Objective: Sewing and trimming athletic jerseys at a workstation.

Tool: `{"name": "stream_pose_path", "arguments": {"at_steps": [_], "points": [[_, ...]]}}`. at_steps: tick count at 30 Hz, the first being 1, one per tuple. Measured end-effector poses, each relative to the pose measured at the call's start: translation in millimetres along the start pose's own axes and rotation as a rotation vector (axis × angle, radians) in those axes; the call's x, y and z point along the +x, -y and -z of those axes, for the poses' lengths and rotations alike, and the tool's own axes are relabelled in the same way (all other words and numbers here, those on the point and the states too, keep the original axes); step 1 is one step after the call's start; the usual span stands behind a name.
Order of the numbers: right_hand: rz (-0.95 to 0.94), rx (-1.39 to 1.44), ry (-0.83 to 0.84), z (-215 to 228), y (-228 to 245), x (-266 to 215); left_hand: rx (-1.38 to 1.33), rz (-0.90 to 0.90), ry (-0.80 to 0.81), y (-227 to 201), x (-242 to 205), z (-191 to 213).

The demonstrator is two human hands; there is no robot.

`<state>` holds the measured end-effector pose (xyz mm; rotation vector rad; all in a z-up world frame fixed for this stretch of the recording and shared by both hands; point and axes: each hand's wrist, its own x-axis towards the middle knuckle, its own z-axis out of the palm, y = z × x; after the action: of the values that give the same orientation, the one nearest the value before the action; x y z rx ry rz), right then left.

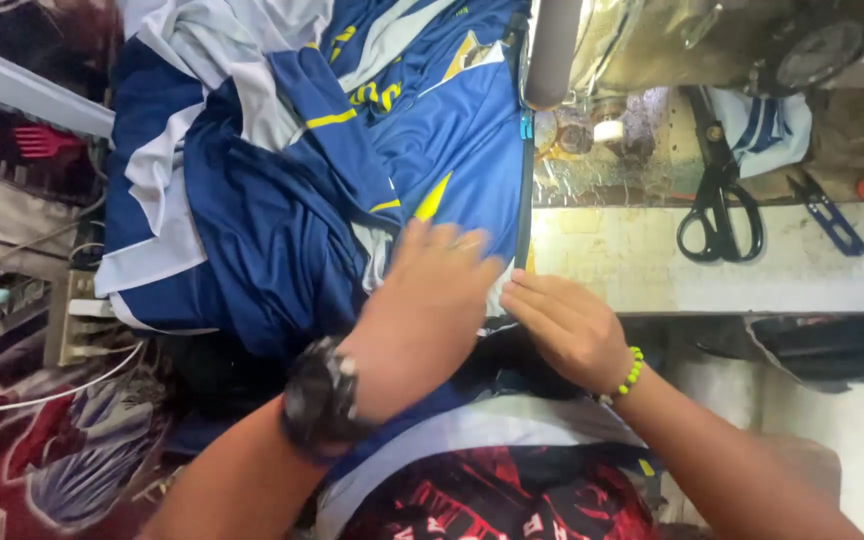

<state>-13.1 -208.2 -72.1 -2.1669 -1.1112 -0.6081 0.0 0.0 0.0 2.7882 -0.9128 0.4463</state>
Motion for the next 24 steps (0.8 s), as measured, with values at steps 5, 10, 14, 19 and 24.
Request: {"name": "stream_pose_path", "arguments": {"at_steps": [5,10,14,19,24], "points": [[0.016,-0.047,-0.045,-2,1,-12,-0.216,-0.062,-0.130,11,16,-89],[-0.016,0.002,-0.074,1,9,-4,-0.171,-0.058,0.042,18,4,-92],[-0.013,-0.040,-0.061,5,7,-3,-0.129,-0.134,0.009,17,2,-93],[-0.015,-0.123,0.017,12,10,-1,-0.098,-0.149,0.033,17,-4,-91],[0.009,-0.145,0.121,15,4,0,-0.143,-0.194,0.001,16,-7,-90]]}}
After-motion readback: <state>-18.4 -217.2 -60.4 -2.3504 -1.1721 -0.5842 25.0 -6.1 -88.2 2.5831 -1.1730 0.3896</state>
